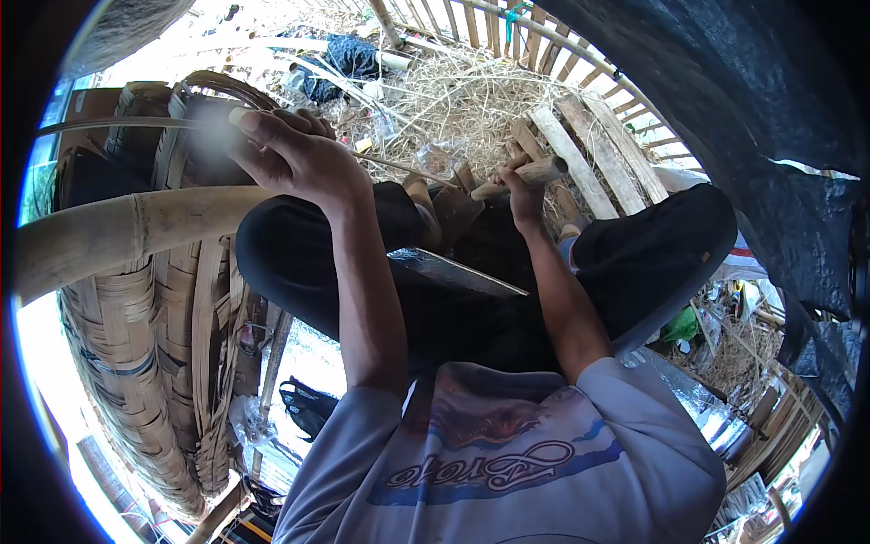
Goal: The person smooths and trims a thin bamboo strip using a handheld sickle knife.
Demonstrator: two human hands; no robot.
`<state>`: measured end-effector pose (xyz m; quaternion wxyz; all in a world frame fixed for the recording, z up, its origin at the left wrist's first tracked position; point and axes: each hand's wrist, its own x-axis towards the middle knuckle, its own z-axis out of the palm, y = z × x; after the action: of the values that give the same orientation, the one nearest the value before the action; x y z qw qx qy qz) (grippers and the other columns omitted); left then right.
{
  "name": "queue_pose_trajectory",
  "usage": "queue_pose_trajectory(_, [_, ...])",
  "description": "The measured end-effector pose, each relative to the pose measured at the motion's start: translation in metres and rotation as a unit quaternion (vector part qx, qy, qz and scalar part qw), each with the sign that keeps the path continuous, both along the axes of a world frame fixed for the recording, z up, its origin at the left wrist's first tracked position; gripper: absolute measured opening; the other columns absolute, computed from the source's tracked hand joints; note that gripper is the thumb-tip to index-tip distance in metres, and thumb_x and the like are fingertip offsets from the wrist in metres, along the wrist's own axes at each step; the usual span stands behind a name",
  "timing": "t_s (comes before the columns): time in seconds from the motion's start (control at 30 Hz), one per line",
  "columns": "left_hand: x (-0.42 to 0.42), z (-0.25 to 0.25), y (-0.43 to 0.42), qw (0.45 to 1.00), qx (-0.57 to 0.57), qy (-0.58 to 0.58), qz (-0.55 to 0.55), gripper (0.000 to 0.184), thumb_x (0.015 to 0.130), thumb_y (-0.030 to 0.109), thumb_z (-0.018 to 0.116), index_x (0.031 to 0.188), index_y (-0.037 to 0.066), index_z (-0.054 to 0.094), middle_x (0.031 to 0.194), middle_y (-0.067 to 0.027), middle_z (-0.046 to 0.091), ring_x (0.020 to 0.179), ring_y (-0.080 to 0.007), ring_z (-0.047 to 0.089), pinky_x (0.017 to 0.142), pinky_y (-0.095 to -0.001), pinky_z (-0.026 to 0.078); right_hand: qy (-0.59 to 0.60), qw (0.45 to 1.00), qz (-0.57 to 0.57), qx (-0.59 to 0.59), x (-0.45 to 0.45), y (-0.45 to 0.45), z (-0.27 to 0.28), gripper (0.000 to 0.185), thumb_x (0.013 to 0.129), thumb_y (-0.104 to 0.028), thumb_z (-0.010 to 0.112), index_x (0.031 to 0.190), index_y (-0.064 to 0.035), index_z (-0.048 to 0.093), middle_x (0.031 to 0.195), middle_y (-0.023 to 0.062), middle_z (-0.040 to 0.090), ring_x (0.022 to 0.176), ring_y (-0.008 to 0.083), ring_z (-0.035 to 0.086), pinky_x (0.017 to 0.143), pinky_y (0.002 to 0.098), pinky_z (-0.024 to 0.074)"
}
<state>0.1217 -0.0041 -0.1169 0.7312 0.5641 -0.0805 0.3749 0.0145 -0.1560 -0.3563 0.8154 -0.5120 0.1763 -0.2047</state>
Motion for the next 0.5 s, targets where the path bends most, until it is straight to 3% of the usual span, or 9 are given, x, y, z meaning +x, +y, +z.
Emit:
queue_pose_trajectory(0.07, [-0.002, -0.001, 0.0, 1.0, -0.002, 0.004, 0.001, 0.021, 0.099, 0.025, 0.04, 0.084, 0.011, 0.038, 0.053, 0.0038, 0.033, 0.043, -0.0037, 0.026, 0.037, -0.0194, 0.022, 0.056, 0.994, 0.057, -0.07, -0.014, 0.009, -0.022, 0.009, 0.075, -0.001, 0.058, 0.073, -0.0052, 0.051, 0.067, 0.0044, 0.056, 0.054, 0.0121, 0.055, 0.051, 0.0262, 0.0479])
queue_pose_trajectory(0.17, [0.001, 0.003, -0.005, 1.0, 0.003, -0.002, 0.003, 0.02, 0.099, 0.024, 0.04, 0.084, 0.011, 0.038, 0.053, 0.0036, 0.034, 0.042, -0.0038, 0.027, 0.037, -0.0191, 0.022, 0.068, 0.996, 0.026, -0.049, -0.009, 0.009, -0.032, 0.009, 0.073, -0.002, 0.06, 0.074, -0.0053, 0.051, 0.066, 0.0041, 0.056, 0.051, 0.0123, 0.055, 0.047, 0.0264, 0.0472])
queue_pose_trajectory(0.23, [-0.004, 0.002, -0.004, 1.0, 0.017, 0.004, 0.005, 0.02, 0.099, 0.024, 0.04, 0.085, 0.011, 0.038, 0.053, 0.0034, 0.034, 0.042, -0.0039, 0.027, 0.037, -0.0191, 0.022, 0.083, 0.994, 0.025, -0.064, -0.009, 0.006, -0.03, 0.009, 0.071, -0.002, 0.06, 0.074, -0.005, 0.052, 0.065, 0.0041, 0.056, 0.054, 0.0131, 0.057, 0.05, 0.0263, 0.0475])
queue_pose_trajectory(0.3, [-0.004, 0.004, -0.006, 1.0, 0.027, -0.013, 0.008, 0.022, 0.1, 0.025, 0.039, 0.083, 0.011, 0.037, 0.053, 0.0029, 0.035, 0.042, -0.0041, 0.029, 0.037, -0.0188, 0.023, 0.114, 0.992, 0.024, -0.054, -0.005, 0.0, -0.028, 0.008, 0.073, -0.002, 0.059, 0.074, -0.0051, 0.052, 0.068, 0.0055, 0.057, 0.065, 0.0142, 0.059, 0.063, 0.027, 0.0481])
queue_pose_trajectory(0.5, [-0.004, 0.005, -0.012, 1.0, 0.004, 0.011, -0.019, 0.027, 0.1, 0.026, 0.038, 0.078, 0.012, 0.032, 0.052, 0.0035, 0.029, 0.038, -0.0036, 0.022, 0.032, -0.0189, 0.019, 0.118, 0.992, -0.047, 0.008, -0.003, -0.011, -0.037, 0.009, 0.076, -0.001, 0.057, 0.072, -0.0053, 0.05, 0.066, 0.006, 0.056, 0.064, 0.0154, 0.058, 0.066, 0.0292, 0.048])
